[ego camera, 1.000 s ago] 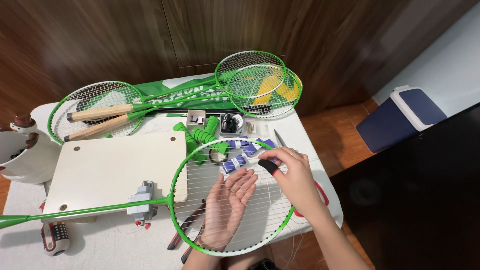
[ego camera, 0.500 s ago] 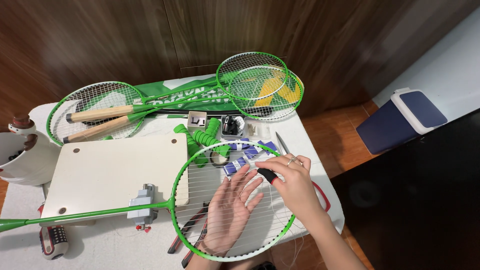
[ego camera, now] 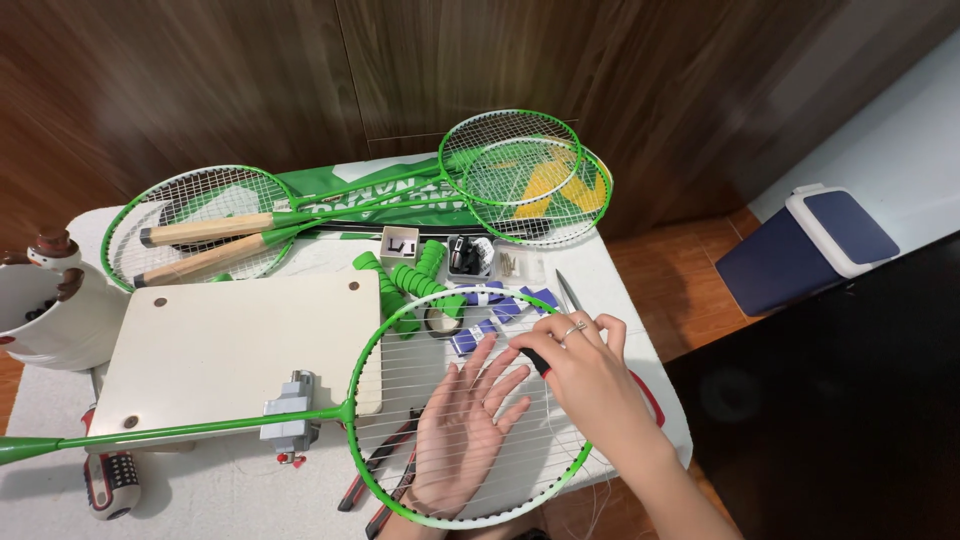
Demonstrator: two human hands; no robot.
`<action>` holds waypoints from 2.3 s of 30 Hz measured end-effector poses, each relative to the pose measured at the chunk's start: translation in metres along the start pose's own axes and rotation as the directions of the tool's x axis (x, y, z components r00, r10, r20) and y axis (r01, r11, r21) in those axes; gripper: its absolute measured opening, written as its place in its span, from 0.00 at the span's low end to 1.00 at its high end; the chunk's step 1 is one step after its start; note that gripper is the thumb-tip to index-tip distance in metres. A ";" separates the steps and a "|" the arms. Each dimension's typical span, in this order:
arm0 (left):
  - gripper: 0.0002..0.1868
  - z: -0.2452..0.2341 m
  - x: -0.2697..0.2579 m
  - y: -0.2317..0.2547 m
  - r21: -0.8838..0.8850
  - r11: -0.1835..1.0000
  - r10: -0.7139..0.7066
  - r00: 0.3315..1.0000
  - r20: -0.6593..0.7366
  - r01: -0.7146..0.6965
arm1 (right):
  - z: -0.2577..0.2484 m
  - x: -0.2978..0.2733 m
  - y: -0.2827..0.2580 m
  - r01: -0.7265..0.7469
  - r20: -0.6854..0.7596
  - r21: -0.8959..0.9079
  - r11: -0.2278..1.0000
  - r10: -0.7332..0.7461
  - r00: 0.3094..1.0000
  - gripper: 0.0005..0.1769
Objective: Thread and tighten the strings onto a badminton racket frame using tools.
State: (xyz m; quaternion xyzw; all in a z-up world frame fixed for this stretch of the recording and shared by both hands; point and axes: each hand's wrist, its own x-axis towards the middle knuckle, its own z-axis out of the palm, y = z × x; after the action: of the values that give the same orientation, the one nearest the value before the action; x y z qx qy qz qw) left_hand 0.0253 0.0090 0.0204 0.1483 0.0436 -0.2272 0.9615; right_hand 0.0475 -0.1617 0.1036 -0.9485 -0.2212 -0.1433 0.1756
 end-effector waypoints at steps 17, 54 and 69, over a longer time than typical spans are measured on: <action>0.35 0.007 0.001 -0.002 -0.109 0.994 -0.024 0.999 0.041 0.028 | -0.011 -0.005 -0.007 0.002 0.034 -0.064 0.998 0.000 0.999 0.32; 0.29 -0.004 0.018 -0.013 -0.030 0.997 0.065 0.997 -0.044 -0.066 | 0.006 0.019 0.027 -0.244 0.021 0.522 0.818 0.273 0.962 0.15; 0.34 0.006 0.024 -0.012 -0.034 0.998 -0.047 0.998 -0.032 0.046 | 0.004 0.011 0.031 -0.239 -0.159 0.556 0.796 0.384 0.910 0.21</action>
State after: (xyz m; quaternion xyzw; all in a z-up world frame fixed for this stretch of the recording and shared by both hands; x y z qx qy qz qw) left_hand 0.0413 -0.0136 0.0193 0.1350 0.0667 -0.2462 0.9574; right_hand 0.0729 -0.1823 0.0955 -0.8597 -0.0659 -0.1710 0.4768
